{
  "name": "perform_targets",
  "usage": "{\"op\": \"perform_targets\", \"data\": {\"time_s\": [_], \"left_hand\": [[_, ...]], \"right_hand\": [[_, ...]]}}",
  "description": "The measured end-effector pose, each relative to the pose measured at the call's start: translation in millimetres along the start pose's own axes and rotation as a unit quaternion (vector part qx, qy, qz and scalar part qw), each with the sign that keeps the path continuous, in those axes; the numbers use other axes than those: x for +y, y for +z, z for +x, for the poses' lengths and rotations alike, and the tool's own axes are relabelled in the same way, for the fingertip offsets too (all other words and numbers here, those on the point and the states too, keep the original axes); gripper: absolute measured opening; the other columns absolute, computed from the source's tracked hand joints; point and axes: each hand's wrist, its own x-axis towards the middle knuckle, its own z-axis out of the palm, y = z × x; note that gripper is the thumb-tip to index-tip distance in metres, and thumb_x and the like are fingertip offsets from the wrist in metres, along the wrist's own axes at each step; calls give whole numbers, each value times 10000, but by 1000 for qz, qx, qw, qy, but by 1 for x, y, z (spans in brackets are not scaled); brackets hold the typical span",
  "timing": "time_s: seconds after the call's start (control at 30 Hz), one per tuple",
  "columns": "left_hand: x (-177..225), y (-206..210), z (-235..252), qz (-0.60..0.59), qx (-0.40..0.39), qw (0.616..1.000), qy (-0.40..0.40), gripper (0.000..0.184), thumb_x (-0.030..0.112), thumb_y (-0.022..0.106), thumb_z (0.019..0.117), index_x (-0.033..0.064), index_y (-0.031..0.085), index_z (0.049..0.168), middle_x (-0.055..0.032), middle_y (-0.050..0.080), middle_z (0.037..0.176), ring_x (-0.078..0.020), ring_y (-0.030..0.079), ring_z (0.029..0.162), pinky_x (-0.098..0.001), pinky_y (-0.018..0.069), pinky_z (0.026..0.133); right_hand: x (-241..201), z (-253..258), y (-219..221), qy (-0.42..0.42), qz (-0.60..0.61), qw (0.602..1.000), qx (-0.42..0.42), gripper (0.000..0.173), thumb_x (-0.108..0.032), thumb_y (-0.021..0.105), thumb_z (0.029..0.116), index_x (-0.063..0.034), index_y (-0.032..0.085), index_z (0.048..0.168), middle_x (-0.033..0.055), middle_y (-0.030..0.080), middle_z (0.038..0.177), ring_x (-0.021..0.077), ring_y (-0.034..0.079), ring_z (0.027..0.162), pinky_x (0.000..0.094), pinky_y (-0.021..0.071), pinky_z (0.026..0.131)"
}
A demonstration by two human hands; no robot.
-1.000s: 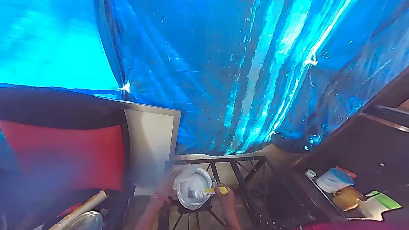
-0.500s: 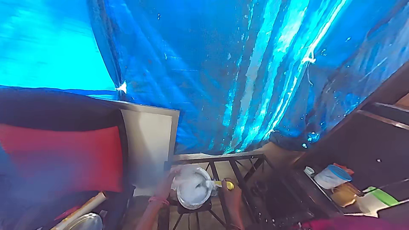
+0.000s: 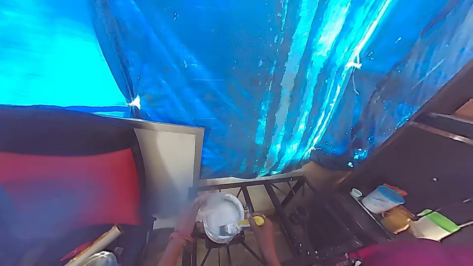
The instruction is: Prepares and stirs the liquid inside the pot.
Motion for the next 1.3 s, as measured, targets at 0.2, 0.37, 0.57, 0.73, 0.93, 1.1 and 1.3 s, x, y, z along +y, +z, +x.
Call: {"op": "perform_targets", "data": {"time_s": [0.2,0.37,0.57,0.73,0.93,1.1,1.3], "left_hand": [[4,1,-5,-8,13,1000,-6,337,214,535,1076,-66,721,1094,-232,728,1026,-350,690,1031,-553,485,984],[-12,1,2,-87,43,995,-27,309,189,528,1075,-47,722,1115,-205,733,1066,-296,691,1055,-511,501,999],[-17,2,-2,-130,70,988,-36,305,209,536,1071,-19,739,1089,-155,747,1023,-237,701,995,-484,524,958],[-19,-1,-2,-107,69,992,-25,315,212,533,1072,-34,729,1083,-177,738,1038,-273,691,1025,-512,507,975],[-18,0,-4,-112,76,991,-22,308,211,535,1069,-26,730,1101,-179,738,1055,-276,690,1038,-519,504,981],[-25,-2,-1,-125,88,988,-23,303,215,550,1062,-26,728,1105,-173,739,1055,-259,696,1027,-499,518,970],[-29,2,-2,-146,88,985,-18,288,204,558,1059,-19,740,1051,-142,752,1004,-221,708,982,-471,535,947]], "right_hand": [[11,3,14,1,17,998,66,185,-190,696,936,-22,750,992,101,718,809,212,679,710,470,559,686],[-2,0,-6,13,7,999,31,160,-202,707,928,-51,747,962,66,712,782,173,679,691,424,571,671],[7,6,14,2,13,999,33,205,-214,703,939,-26,757,997,107,730,829,213,696,734,470,577,714],[-19,3,-11,21,-42,998,44,198,-249,696,941,-67,763,984,84,725,809,222,692,759,497,547,730],[-4,15,18,-18,-4,999,-34,232,-263,708,937,-50,763,1011,90,741,875,198,710,775,456,591,763],[-28,19,-7,13,-74,997,28,212,-275,715,938,-70,763,969,91,712,781,245,682,739,509,533,711],[-14,24,17,-21,-22,996,-81,249,-309,695,944,-77,761,1007,72,731,856,184,701,785,440,580,772]]}}
